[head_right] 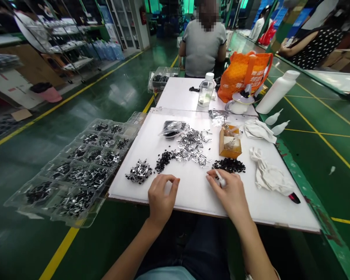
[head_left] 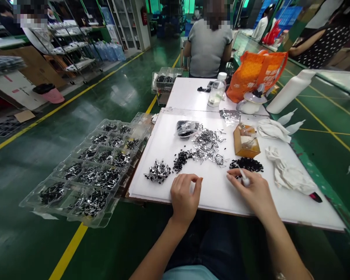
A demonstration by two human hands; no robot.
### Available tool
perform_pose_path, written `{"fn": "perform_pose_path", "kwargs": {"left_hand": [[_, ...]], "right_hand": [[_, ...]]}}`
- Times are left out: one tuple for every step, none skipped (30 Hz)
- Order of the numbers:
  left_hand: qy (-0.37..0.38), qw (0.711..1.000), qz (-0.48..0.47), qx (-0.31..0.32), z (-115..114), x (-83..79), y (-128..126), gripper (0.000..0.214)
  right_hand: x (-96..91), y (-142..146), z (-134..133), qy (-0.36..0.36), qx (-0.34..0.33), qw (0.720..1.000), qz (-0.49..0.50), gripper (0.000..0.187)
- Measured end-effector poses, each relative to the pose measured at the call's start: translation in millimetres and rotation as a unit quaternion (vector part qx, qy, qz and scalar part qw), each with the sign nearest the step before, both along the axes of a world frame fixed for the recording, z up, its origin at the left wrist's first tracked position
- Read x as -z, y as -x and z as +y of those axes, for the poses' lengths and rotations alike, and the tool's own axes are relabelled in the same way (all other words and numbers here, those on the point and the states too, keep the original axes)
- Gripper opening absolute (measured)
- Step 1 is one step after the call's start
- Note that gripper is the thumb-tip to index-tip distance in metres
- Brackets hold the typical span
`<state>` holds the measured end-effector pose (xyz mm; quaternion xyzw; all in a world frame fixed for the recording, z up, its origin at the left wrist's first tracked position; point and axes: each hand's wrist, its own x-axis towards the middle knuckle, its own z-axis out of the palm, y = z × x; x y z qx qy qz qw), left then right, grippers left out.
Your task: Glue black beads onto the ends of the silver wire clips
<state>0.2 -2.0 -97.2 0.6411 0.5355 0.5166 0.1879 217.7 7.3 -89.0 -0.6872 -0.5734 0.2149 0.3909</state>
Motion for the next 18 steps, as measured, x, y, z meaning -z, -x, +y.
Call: {"fn": "perform_pose_path", "kwargs": {"left_hand": [[-0.015,1.000,0.025,0.001,0,4.2,-2,0.018],[-0.029,0.998,0.048,0.000,0,7.7,-3,0.017],[-0.042,0.997,0.068,-0.003,0,10.4,-3,0.016],[-0.053,0.995,0.087,-0.009,-1,12.4,-3,0.015],[-0.063,0.993,0.103,-0.016,-1,13.6,-2,0.014],[-0.074,0.990,0.117,-0.024,-2,14.3,-2,0.013],[-0.085,0.987,0.129,-0.029,-2,14.6,-2,0.012],[-0.098,0.985,0.140,-0.033,-2,14.6,-2,0.012],[-0.113,0.982,0.149,-0.036,-2,14.5,-1,0.014],[-0.129,0.979,0.155,-0.040,-2,14.7,-1,0.016],[-0.144,0.976,0.159,-0.045,-2,15.4,-1,0.017],[-0.163,0.972,0.159,-0.055,-1,16.7,0,0.019],[-0.182,0.968,0.160,-0.063,0,18.8,0,0.019],[-0.201,0.964,0.159,-0.072,1,21.5,1,0.020],[-0.220,0.959,0.155,-0.086,3,24.4,1,0.021],[-0.236,0.955,0.153,-0.096,5,27.2,2,0.023],[-0.247,0.952,0.152,-0.101,7,29.4,2,0.025],[-0.254,0.950,0.151,-0.104,9,30.7,3,0.026]], "right_hand": [[1.6,7,4,-0.010,-0.004,1.000,0.006,0.036],[2.7,12,7,-0.023,0.002,1.000,0.014,0.039],[3.5,15,9,-0.038,0.016,0.999,0.025,0.043],[3.8,16,10,-0.056,0.037,0.997,0.037,0.048],[4.0,13,10,-0.074,0.063,0.994,0.051,0.053],[4.2,8,9,-0.091,0.090,0.990,0.065,0.058],[4.5,1,7,-0.106,0.115,0.985,0.078,0.062],[5.3,-8,5,-0.118,0.136,0.979,0.089,0.065],[6.7,-17,3,-0.129,0.155,0.975,0.098,0.067],[8.7,-27,0,-0.136,0.170,0.970,0.106,0.068],[11.5,-36,-1,-0.141,0.181,0.967,0.111,0.069],[14.9,-43,-2,-0.144,0.191,0.964,0.117,0.071],[18.7,-49,-1,-0.145,0.196,0.962,0.124,0.073],[22.5,-52,0,-0.149,0.199,0.960,0.131,0.072],[26.0,-55,3,-0.156,0.199,0.958,0.137,0.070],[28.7,-55,5,-0.165,0.201,0.955,0.142,0.068],[30.5,-55,8,-0.176,0.203,0.952,0.147,0.064],[31.4,-54,10,-0.187,0.208,0.948,0.152,0.061]]}}
